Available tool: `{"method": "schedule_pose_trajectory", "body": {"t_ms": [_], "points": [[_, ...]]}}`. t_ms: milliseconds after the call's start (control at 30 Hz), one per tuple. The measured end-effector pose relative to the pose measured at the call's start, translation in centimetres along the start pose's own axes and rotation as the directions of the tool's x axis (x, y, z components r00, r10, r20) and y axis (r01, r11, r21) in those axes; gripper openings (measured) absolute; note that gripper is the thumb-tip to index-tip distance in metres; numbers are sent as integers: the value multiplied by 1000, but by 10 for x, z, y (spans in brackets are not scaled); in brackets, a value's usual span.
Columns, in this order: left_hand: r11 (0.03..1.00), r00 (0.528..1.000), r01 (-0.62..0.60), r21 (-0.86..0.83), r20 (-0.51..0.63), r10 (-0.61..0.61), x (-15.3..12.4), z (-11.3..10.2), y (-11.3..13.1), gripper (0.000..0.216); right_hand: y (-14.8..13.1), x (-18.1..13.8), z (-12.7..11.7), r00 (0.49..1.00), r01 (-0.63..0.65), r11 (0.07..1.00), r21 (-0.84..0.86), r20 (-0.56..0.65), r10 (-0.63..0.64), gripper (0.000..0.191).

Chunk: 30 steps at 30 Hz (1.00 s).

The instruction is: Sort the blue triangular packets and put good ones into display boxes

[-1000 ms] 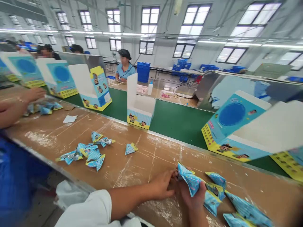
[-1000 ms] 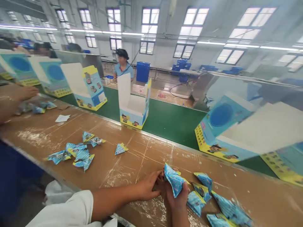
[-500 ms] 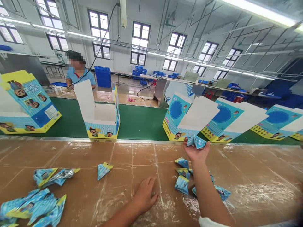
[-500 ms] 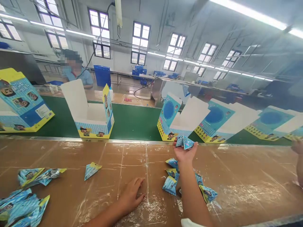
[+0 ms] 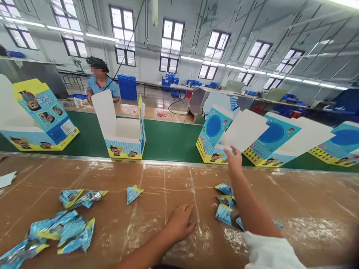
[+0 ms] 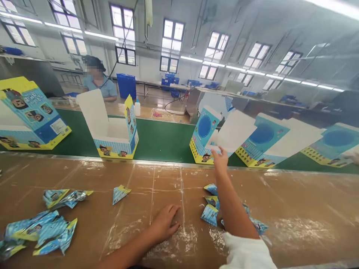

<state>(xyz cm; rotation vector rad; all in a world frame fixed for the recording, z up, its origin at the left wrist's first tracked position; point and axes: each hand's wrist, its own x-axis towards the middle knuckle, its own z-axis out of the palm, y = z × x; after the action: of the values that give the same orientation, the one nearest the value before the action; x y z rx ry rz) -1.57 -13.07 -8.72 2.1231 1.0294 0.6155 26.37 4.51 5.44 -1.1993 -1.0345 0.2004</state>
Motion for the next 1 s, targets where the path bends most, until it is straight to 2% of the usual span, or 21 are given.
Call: {"method": "schedule_pose_trajectory", "body": {"t_ms": [67,133,200,267,367,433,500,667,800,867,1000], "points": [[999,1000,-12,30,-2,12,0,0,1,59,17,-64,-17,993,61,981,-186,111,-41,54],[999,1000,-8,34,-18,8,0,0,2,65,23,-119,-42,963,189,904,-383,251,-95,51],[1000,1000,-6,28,-30,7,1,2,1,71,20,-160,-69,945,257,825,-503,308,-107,50],[999,999,-16,32,-36,17,1,4,0,72,15,-189,-94,957,242,790,-563,274,-98,51],[997,998,-43,68,-49,47,-1,9,-4,72,10,-217,-119,985,160,782,-602,145,-89,57],[992,996,-62,114,-53,68,-3,12,-5,72,10,-230,-125,993,118,773,-624,92,-77,61],[984,996,-70,166,-44,78,-6,13,-6,73,12,-237,-125,992,125,762,-636,104,-77,66],[965,999,-41,258,-11,45,-9,11,2,71,26,-224,-117,960,262,713,-651,250,-125,81],[955,999,-38,294,29,31,-11,9,11,71,45,-206,-113,921,339,697,-632,374,-109,91],[951,998,-47,304,47,34,-11,8,15,71,54,-205,-112,905,369,679,-634,411,-108,89],[938,995,-85,337,79,62,-9,5,19,72,71,-216,-115,869,452,687,-570,455,-194,61]]}}
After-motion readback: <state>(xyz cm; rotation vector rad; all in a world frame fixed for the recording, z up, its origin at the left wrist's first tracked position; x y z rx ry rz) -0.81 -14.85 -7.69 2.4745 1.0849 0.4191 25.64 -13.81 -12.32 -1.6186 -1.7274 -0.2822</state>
